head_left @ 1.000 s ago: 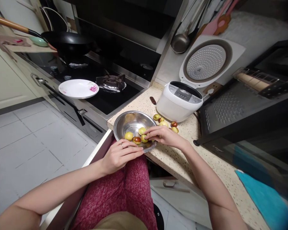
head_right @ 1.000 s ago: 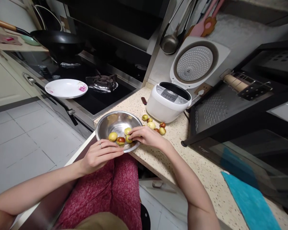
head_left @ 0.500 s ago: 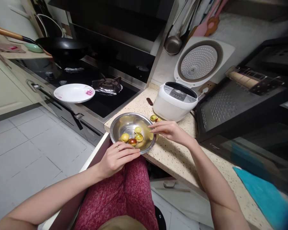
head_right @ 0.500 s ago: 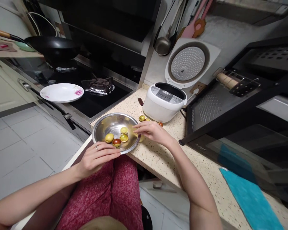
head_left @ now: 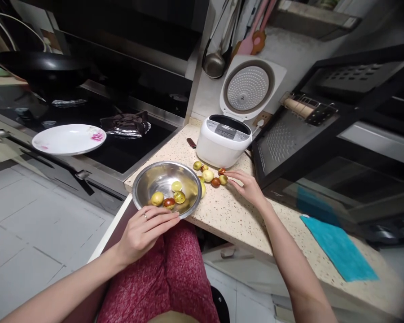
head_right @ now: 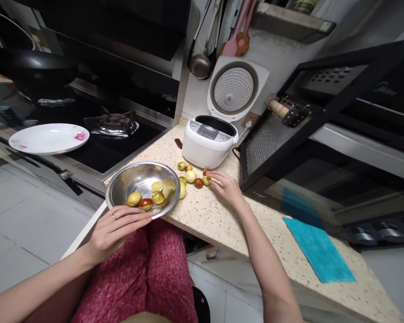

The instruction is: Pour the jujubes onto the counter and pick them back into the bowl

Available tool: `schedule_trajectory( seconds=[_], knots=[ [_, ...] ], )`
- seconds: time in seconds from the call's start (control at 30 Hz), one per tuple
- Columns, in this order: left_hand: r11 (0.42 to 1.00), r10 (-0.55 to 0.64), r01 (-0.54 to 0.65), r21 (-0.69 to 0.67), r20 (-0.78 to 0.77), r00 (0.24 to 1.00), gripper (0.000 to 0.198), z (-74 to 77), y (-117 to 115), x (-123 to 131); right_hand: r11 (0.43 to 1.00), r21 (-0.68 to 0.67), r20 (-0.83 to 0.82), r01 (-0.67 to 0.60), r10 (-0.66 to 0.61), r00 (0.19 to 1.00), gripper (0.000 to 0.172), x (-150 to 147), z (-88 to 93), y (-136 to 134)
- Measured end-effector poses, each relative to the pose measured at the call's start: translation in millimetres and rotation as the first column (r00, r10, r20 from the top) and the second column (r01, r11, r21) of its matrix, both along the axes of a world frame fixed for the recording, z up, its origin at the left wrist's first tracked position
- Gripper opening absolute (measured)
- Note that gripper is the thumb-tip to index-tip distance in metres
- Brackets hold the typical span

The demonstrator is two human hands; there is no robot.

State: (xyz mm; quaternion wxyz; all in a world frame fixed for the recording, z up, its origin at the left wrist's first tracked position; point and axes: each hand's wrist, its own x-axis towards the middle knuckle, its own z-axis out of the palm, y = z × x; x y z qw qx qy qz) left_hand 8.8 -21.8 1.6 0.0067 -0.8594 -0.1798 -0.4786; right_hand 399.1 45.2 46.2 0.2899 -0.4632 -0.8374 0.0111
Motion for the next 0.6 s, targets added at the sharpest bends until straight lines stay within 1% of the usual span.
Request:
schedule_trajectory(
  seconds=[0.2,0.3,0.37,0.47,0.6],
  knots=[
    [1.000,0.000,0.000,-0.013,-0.031,1.000,0.030,0.9,0.1,-1.5,0.999,-0.050,0.154,0.022,-0.014,0.988,0.038,0.7,-3.6,0.1],
    [1.000,-0.007,0.006,-0.019,-0.038,0.999,0.030,1.5,0.6,-2.3,0.997,-0.061,0.184,0.036,-0.024,0.983,0.037,-0.2,-2.0,0.3],
    [1.000,-0.005,0.005,-0.020,-0.040,0.999,0.030,2.2,0.7,-2.4,0.997,-0.070,0.174,0.024,-0.012,0.985,0.032,-0.3,-0.3,-0.3],
    [1.000,-0.009,0.008,-0.023,-0.036,0.999,0.030,2.9,0.4,-1.9,0.995,-0.095,0.109,-0.013,0.023,0.994,0.023,-0.1,1.2,-1.3],
    [1.000,-0.011,0.011,-0.024,-0.029,1.000,0.030,3.2,0.2,-1.1,0.991,-0.133,0.022,-0.003,0.006,1.000,0.020,-1.1,-0.1,-1.3]
  ],
)
